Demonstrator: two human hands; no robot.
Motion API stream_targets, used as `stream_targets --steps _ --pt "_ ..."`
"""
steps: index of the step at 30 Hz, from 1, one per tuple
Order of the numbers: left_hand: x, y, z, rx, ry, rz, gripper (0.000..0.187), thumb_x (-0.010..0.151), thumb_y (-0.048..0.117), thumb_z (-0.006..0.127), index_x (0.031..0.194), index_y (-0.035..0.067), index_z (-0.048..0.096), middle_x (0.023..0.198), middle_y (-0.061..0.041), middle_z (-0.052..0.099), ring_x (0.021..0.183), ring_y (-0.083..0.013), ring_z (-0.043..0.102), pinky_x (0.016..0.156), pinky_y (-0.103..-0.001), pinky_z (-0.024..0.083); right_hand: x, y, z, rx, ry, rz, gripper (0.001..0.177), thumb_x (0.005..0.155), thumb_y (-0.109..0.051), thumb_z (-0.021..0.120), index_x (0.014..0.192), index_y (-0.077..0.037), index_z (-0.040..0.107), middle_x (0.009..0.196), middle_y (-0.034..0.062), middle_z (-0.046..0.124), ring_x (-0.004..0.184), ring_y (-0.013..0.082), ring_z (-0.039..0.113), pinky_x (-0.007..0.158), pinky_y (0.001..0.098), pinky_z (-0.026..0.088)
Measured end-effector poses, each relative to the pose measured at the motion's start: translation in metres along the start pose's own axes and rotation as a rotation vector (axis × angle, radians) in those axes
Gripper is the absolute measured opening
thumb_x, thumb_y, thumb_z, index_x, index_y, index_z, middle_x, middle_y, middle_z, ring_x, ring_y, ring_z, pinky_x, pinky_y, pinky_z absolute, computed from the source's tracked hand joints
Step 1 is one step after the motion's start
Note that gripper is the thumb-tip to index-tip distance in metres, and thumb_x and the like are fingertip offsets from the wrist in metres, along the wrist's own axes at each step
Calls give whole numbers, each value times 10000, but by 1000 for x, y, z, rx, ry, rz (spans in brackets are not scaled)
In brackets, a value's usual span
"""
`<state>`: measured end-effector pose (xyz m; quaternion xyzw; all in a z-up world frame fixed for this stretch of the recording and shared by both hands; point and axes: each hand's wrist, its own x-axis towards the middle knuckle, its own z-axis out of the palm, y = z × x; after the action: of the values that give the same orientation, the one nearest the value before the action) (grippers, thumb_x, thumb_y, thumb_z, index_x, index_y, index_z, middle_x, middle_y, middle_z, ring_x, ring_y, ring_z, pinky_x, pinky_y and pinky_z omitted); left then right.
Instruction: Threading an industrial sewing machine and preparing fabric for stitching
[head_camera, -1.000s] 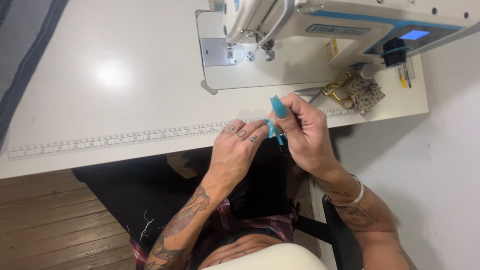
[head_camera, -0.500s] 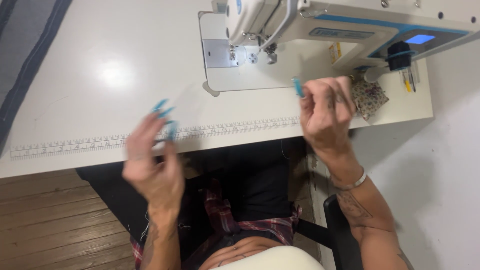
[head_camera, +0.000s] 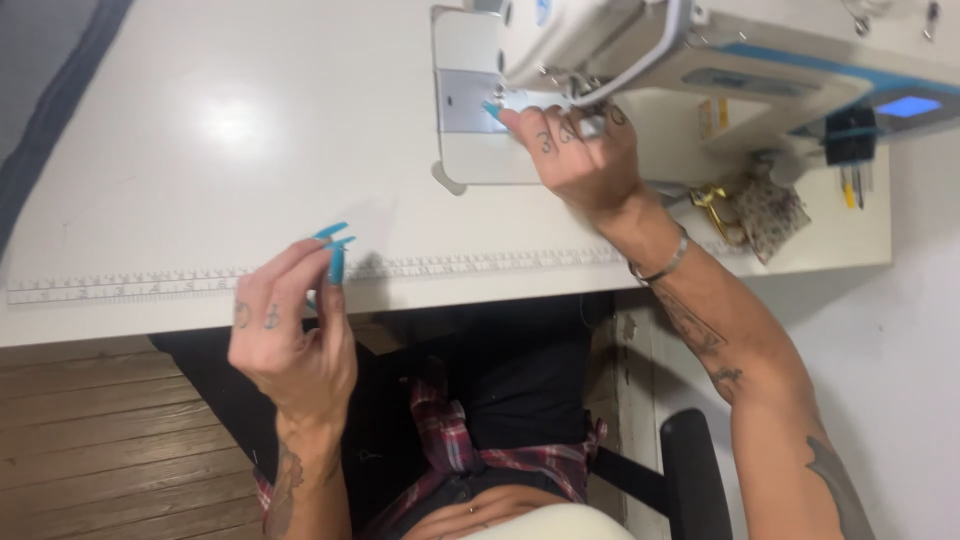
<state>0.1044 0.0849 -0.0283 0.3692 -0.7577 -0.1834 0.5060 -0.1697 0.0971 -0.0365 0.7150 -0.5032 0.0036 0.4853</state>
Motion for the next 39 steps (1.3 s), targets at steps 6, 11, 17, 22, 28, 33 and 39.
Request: stream_targets --steps 6,11,17,22,28,33,39 --pt "-6 -18 15 66 53 -6 47 831 28 628 858 41 665 857 -78 656 709 -219 589 659 -309 477 4 -4 11 -71 185 -6 262 861 -298 596 647 -157 542 503 -51 397 400 62 369 447 196 371" --pt "-9 -25 21 119 69 31 40 835 54 635 851 65 669 850 -55 661 696 -197 582 647 -289 479 16 -9 -2 23 144 10 240 830 -282 664 688 -125 552 504 -62 438 390 57 391 421 125 383" --pt "-6 -24 19 148 85 35 37 829 86 642 831 86 679 833 -34 668 665 -179 569 628 -272 484 24 -13 -8 187 142 23 224 870 -267 619 731 -101 563 533 -67 454 404 48 401 440 96 369" --pt "-5 -23 20 228 97 70 42 834 110 638 826 124 677 831 5 668 647 -154 562 619 -250 483 28 -12 -9 -37 142 27 226 860 -302 634 690 -168 569 504 -75 416 374 49 386 491 146 433" --pt "-8 -25 18 277 120 87 44 824 126 640 830 138 682 833 24 668 635 -131 548 599 -224 471 -7 -16 19 -109 155 51 242 878 -350 594 686 -204 576 490 -102 392 380 25 380 521 209 389" --pt "-9 -25 19 291 145 95 43 815 136 641 824 151 681 830 36 669 625 -118 543 590 -215 467 -10 -18 20 -133 161 50 239 868 -357 602 682 -209 578 487 -78 408 404 69 436 492 238 376" --pt "-11 -28 19 303 156 95 52 813 149 632 834 160 679 835 49 667 621 -112 536 590 -208 461 -8 -21 21 -134 165 52 228 862 -352 621 689 -209 584 486 -68 416 435 96 471 566 267 400"
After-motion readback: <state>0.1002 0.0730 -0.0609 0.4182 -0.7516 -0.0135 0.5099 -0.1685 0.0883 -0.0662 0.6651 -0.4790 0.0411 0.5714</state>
